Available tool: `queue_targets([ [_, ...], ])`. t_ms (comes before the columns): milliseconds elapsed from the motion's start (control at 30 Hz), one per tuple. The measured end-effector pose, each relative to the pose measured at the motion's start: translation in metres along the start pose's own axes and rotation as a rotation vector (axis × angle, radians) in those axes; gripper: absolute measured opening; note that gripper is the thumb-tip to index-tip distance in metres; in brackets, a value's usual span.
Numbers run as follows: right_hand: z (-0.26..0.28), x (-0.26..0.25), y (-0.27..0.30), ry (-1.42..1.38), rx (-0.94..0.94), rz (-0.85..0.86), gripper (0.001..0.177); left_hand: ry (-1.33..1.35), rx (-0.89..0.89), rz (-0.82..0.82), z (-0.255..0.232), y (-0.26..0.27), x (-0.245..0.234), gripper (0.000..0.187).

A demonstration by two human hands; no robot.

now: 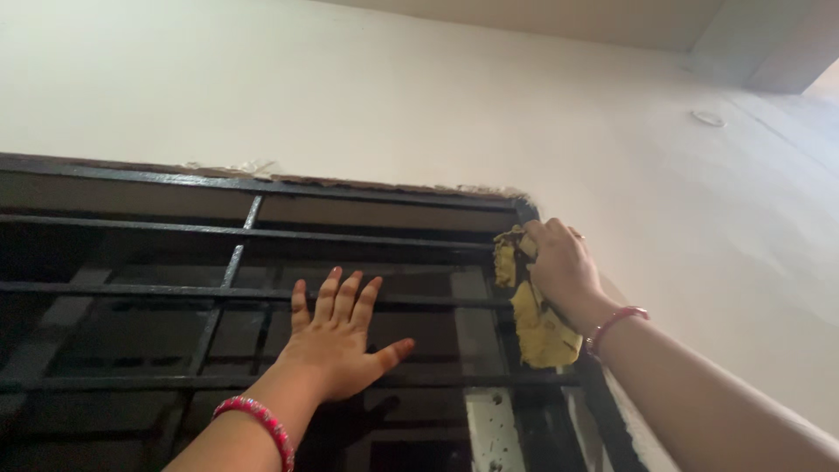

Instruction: The person cleans the metal grills and the frame of a window using a yellow cloth by hand, wiping the bars and the surrounding wall surface.

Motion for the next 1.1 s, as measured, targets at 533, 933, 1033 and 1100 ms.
queue_targets([
  [533,-0.026,0.024,-0.021,-0.043,0.138,-0.052,0.042,0.049,-0.016,-0.078,-0.002,0.003,-0.002,0.106],
  [933,0.184,0.112,-0.062,-0.327,-0.450,-0.024,0.037,0.149,0.011,-0.146,-0.003,0.019,-0.026,0.102],
  [1033,0.169,0.152,-0.080,0.144,-0.643,0.110,0.024,0.154,0.030,-0.135,-0.002,0.020,-0.030,0.095],
  [1100,0.101,0.139,-0.095,-0.118,-0.353,0.135,0.017,0.251,0.042,-0.170,0.000,0.021,-0.032,0.099],
])
Point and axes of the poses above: each hand's wrist, its own y-axis away from the middle knuckle, its own x-axis out of the palm, z = x × y, the point moved 6 cm from there along -y, towards the middle knuckle, and after that the axes turned 12 degrees about -y, right-handed, at the moved point
